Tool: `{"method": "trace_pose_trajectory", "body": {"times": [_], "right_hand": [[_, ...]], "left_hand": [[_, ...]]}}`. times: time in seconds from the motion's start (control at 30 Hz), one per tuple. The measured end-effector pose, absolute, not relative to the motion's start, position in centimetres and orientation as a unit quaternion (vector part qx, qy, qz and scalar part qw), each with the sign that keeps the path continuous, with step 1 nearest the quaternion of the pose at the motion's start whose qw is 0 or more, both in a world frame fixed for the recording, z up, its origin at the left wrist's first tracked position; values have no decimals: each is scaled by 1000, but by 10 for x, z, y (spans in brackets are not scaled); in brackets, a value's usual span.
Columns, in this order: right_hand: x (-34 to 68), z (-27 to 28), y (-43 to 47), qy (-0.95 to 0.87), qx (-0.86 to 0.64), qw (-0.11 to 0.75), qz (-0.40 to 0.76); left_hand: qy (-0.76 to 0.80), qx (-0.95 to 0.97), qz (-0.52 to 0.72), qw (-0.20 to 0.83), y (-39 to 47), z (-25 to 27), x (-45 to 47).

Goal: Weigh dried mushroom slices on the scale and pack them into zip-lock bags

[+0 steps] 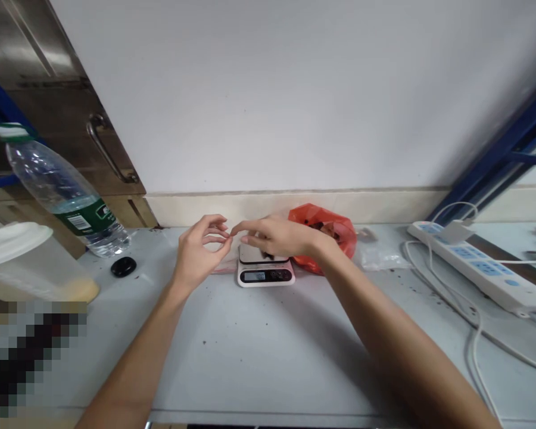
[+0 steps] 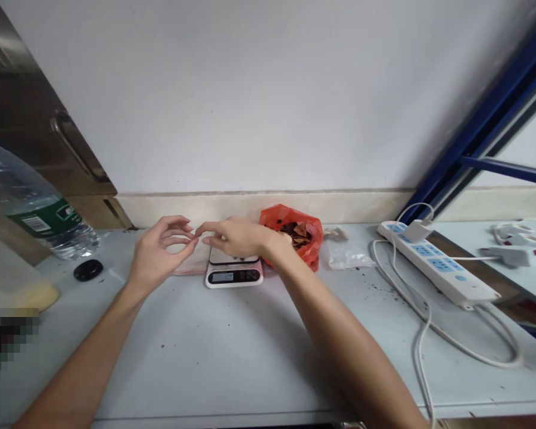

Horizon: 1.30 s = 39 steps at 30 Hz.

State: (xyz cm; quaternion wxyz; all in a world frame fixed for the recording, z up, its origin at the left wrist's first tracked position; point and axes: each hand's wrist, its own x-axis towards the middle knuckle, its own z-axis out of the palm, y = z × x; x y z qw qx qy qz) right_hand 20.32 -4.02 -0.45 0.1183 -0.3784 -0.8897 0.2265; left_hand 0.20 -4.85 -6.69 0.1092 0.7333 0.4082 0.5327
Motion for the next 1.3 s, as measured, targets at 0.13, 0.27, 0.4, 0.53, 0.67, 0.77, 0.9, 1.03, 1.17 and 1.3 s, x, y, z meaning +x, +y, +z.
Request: {"method": "trace_pose_trajectory", "body": {"times": [0.13, 0.27, 0.4, 0.53, 0.67, 0.77, 0.9, 1.03, 1.17, 1.3], "right_hand": [[200, -9, -39, -881, -359, 191, 240], [204, -4, -43, -886, -344, 182, 251], [196, -7, -43, -853, -459, 168, 182], [189, -11, -39, -796, -506, 298, 144], [194, -10, -38, -824, -417, 311, 227], [202, -9, -37, -845, -346, 297, 280], [214, -9, -34, -825, -323, 308, 346], [217, -9, -33, -824, -308, 300, 370], [213, -8, -34, -851, -261, 287, 355], [217, -7, -30, -843, -324, 266, 337]], "left_hand": [[405, 713, 571, 48, -50, -72, 12], [406, 698, 590, 16, -52, -73, 17], [369, 697, 608, -92, -57, -69, 18], [336, 765, 536, -125, -60, -68, 16], [367, 826, 426, -50, -57, -71, 13], [379, 824, 418, -41, -56, -69, 7], [380, 825, 417, -20, -56, -64, -1], [356, 848, 393, -9, -59, -62, -1], [346, 853, 391, -26, -62, -61, 5], [395, 835, 380, -37, -59, -60, 5]]}}
